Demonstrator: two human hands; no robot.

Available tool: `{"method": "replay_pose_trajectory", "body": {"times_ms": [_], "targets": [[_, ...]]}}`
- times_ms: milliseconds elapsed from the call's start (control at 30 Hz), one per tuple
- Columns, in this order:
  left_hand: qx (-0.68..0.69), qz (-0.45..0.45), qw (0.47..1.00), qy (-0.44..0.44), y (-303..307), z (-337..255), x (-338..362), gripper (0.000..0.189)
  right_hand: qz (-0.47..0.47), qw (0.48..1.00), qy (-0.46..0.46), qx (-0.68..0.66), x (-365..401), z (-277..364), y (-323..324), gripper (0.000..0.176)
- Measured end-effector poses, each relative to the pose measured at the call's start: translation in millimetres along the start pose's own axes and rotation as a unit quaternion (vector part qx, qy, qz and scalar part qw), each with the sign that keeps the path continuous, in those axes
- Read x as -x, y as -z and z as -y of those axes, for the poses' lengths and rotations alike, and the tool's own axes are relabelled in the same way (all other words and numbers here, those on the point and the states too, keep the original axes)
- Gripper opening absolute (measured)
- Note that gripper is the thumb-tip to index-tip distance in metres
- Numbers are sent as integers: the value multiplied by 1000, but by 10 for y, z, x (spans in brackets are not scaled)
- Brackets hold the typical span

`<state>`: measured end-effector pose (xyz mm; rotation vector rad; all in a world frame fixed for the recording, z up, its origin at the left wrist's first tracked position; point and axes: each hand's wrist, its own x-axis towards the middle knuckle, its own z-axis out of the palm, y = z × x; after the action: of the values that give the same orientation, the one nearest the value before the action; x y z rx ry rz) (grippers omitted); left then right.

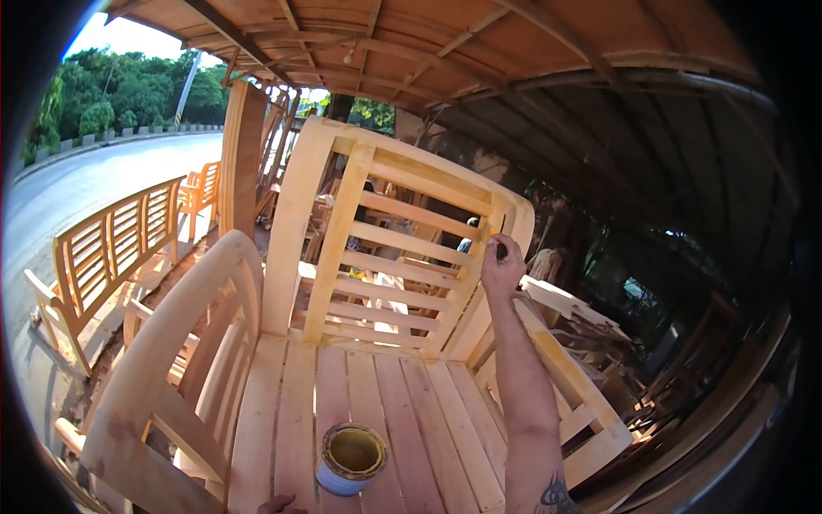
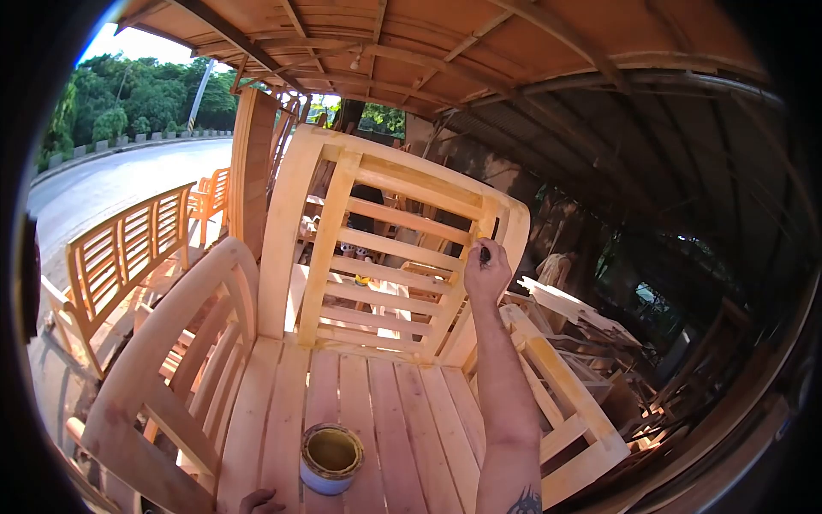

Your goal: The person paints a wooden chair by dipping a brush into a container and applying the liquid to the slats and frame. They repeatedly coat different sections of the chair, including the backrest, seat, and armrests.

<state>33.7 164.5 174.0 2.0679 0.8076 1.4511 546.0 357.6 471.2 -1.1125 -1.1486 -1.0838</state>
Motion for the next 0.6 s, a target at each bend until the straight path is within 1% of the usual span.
{"method": "replay_pose_trajectory", "body": {"times_ms": [100, 133, 167, 233, 333, 400, 467, 500, 567, 600], "targets": [[-8, -7, 1000, -1, -29, 50, 33, 30, 48, 994, -70, -68, 100, -31, -86, 11], [-13, -11, 1000, 0, -38, 63, 27, 30, 6, 986, -136, -101, 69, -37, -98, 11], [-14, -19, 1000, 9, -47, 56, 25, 29, -41, 984, -155, -78, 24, -78, -107, 12], [-16, -26, 999, 29, -45, -3, 36, 28, -117, 992, -43, -21, -39, -114, -116, 15], [-14, -16, 1000, 21, -40, -3, 20, 29, -73, 994, -79, -35, 37, -163, -396, 17], [-13, -18, 1000, 20, -45, -24, 15, 29, -35, 999, -27, 11, 58, 96, -583, 17], [-14, -10, 1000, 21, -20, -55, -4, 29, -3, 999, -17, -44, 80, 343, -810, 19], [-14, 1, 1000, 22, 15, -81, -27, 29, 28, 996, -26, -85, 129, 475, -884, 20], [-9, 15, 1000, 25, 51, -80, -39, 29, 89, 981, -44, -166, 165, 781, -892, 22], [-5, 16, 999, 27, 59, -64, -29, 30, 89, 978, -54, -178, 138, 846, -847, 22]]}}
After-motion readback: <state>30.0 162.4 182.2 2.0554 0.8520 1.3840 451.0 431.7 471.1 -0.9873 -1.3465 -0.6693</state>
